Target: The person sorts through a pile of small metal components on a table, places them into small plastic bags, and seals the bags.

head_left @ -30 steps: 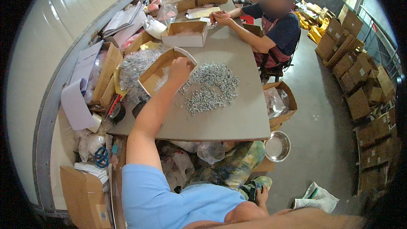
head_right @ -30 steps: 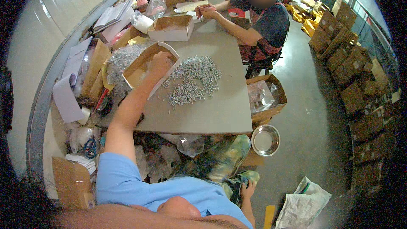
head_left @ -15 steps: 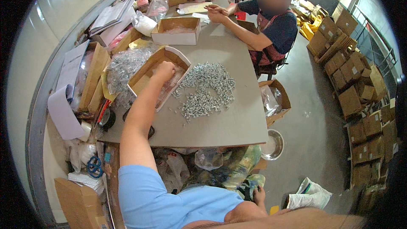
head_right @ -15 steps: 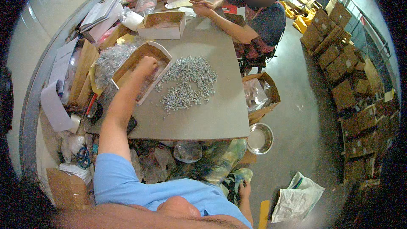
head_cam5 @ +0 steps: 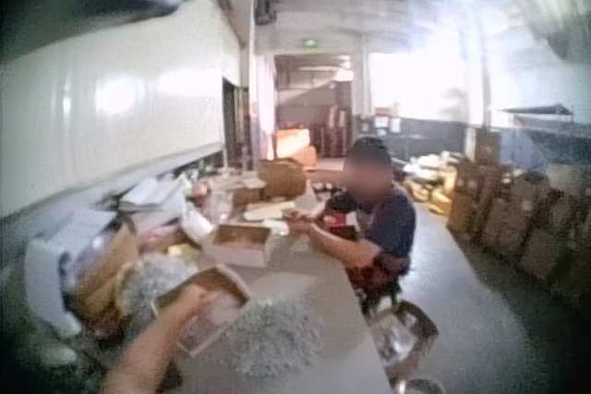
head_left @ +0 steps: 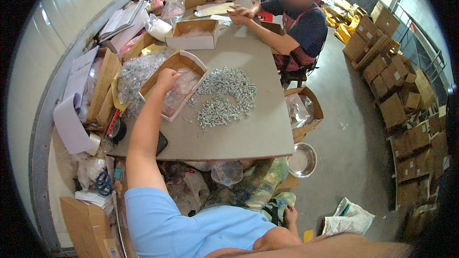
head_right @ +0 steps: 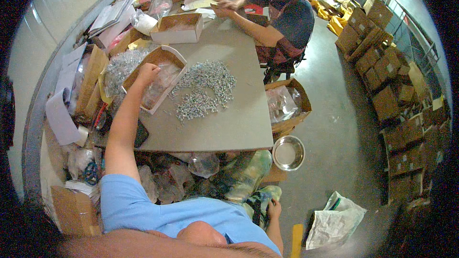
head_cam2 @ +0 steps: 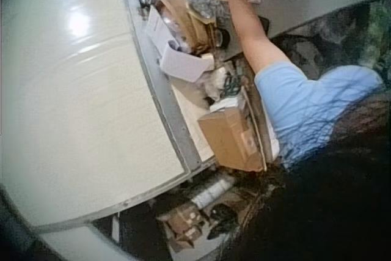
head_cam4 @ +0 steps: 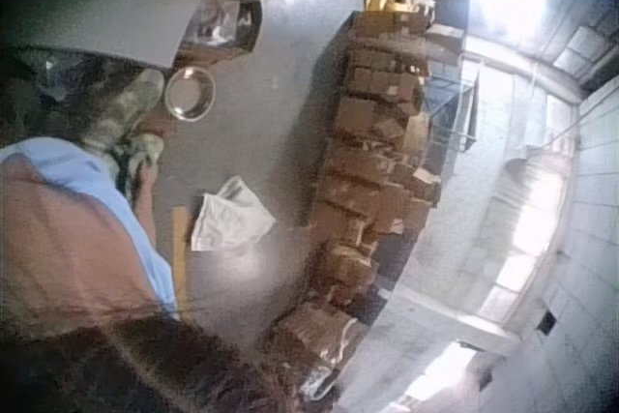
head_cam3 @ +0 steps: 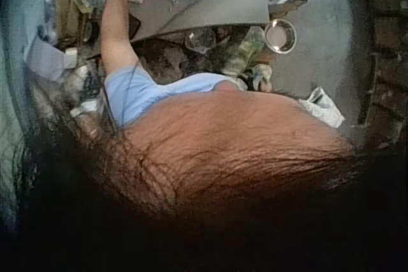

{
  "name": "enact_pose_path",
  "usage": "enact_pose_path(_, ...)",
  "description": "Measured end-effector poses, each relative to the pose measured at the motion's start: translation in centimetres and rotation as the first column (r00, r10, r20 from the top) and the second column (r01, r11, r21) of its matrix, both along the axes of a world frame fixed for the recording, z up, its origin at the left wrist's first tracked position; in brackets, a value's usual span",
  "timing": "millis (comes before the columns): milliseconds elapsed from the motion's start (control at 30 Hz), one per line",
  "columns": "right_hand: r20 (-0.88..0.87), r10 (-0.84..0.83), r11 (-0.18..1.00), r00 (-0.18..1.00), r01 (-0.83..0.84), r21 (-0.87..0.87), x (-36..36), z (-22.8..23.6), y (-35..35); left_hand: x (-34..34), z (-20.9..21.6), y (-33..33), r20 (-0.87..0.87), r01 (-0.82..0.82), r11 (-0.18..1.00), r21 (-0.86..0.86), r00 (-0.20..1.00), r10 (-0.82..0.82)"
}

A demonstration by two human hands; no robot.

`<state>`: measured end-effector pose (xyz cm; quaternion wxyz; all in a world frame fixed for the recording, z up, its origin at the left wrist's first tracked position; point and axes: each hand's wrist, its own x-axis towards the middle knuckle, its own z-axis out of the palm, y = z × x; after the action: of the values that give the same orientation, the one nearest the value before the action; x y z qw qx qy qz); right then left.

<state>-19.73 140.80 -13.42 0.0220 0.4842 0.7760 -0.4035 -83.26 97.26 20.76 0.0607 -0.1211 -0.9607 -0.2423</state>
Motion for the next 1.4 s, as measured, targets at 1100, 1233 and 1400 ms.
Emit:
enact_pose_path(1100,-0.51,-0.08,0.956,0.856,0.212,0.205,-1.2,6.3,-1.2,18.4,4.3,6.8,0.271,0.024,0.563,0.826,0.859,-0.435)
enact_pose_path(1233,-0.829,0.052,0.952,0.557,-0.278,-0.127,-11.1,27.6,-9.5,32.2,0.4,13.5,0.377,0.039,0.426,0.904,0.398,-0.836)
enact_pose_path(1400,-0.844,0.248,0.859,0.475,-0.511,-0.036,-12.4,31.0,-13.8,39.4,-3.4,15.5,0.296,-0.161,0.257,0.953,0.307,-0.904)
